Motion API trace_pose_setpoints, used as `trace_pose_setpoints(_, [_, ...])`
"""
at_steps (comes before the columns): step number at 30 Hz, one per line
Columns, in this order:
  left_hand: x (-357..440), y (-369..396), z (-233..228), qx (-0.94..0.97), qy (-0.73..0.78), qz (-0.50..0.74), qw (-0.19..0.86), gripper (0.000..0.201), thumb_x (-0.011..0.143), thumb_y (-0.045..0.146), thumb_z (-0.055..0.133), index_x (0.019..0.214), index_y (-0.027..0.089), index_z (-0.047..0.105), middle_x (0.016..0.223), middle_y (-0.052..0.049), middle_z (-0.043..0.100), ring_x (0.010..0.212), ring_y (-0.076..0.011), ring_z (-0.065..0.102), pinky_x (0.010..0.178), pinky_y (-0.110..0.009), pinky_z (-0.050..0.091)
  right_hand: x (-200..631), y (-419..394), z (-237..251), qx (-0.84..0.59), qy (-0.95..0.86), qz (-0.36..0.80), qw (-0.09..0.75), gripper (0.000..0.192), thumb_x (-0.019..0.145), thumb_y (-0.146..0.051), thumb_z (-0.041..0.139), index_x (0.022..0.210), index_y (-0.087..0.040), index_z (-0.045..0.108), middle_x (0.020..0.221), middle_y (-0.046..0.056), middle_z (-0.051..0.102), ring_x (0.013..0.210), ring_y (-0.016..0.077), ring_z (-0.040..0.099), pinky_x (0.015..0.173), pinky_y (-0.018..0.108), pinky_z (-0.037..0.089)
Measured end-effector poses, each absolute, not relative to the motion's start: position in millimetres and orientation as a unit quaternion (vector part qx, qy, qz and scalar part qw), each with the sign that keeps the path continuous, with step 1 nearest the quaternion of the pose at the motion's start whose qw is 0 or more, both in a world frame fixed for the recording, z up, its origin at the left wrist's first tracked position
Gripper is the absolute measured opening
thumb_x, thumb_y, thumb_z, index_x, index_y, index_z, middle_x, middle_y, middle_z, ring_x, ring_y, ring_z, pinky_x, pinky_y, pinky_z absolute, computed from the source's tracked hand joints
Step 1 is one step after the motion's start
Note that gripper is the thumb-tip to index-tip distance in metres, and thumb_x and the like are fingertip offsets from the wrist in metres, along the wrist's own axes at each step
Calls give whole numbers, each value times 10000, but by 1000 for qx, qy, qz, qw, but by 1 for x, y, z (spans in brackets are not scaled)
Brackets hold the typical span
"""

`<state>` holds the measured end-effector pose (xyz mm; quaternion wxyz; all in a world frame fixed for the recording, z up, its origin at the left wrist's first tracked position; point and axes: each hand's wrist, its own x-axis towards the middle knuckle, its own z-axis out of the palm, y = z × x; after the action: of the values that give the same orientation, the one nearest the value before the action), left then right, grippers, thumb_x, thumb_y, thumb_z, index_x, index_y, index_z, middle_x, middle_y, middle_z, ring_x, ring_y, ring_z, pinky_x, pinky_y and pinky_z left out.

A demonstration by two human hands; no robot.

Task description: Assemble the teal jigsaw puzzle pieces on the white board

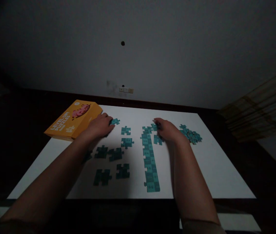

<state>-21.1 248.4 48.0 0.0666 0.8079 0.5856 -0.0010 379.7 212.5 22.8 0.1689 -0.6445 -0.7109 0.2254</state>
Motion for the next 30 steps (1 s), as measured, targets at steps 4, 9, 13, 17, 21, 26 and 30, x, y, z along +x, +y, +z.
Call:
trace_pose_setpoints(4, [-39,253,31,817,571,40,74,505,1105,456,598,1505,208,780,1519,-211,710,1431,-433,643,1209,-578,565,384,214,19,-629,-706,254,203,806,857,-34,702,1648,-184,665,1467,187,818,1155,305,830,1020,427,658])
trace_pose_setpoints(9, [-48,251,24,821,562,53,86,546,1107,456,556,1545,195,751,1569,-202,687,1456,-429,622,1246,-580,536,391,218,13,-621,-707,237,242,815,822,-87,783,1622,-219,700,1461,173,804,1164,307,806,1050,457,650])
trace_pose_setpoints(13, [-45,248,26,822,563,41,76,552,1117,460,528,1556,191,726,1573,-195,681,1478,-427,596,1260,-562,523,395,222,12,-604,-717,209,278,634,785,-125,822,1403,-262,834,1382,150,818,1186,347,793,1107,516,630])
trace_pose_setpoints(17, [-41,246,27,820,569,29,63,542,1127,448,521,1554,178,717,1571,-202,678,1446,-434,606,1258,-566,520,377,229,14,-607,-657,265,359,180,897,-339,814,1052,-257,853,1022,102,841,970,319,789,986,510,645])
trace_pose_setpoints(21, [-38,243,26,817,573,34,54,514,1136,428,537,1539,167,720,1562,-215,677,1448,-440,608,1234,-575,527,332,243,18,-603,-550,361,451,300,842,-475,843,1023,-239,804,853,46,781,797,249,723,760,394,615])
trace_pose_setpoints(26, [-36,239,28,816,572,49,64,473,1144,423,578,1517,180,736,1563,-201,684,1449,-419,617,1236,-543,517,280,263,23,-621,-543,388,411,222,804,-339,808,987,-214,800,780,34,756,714,198,646,635,307,467])
trace_pose_setpoints(30, [-38,240,26,818,567,65,67,453,1129,396,605,1506,190,749,1532,-190,694,1431,-407,624,1229,-528,516,258,274,23,-625,-555,392,383,200,817,-288,785,1000,-209,798,768,35,751,652,181,599,600,300,418])
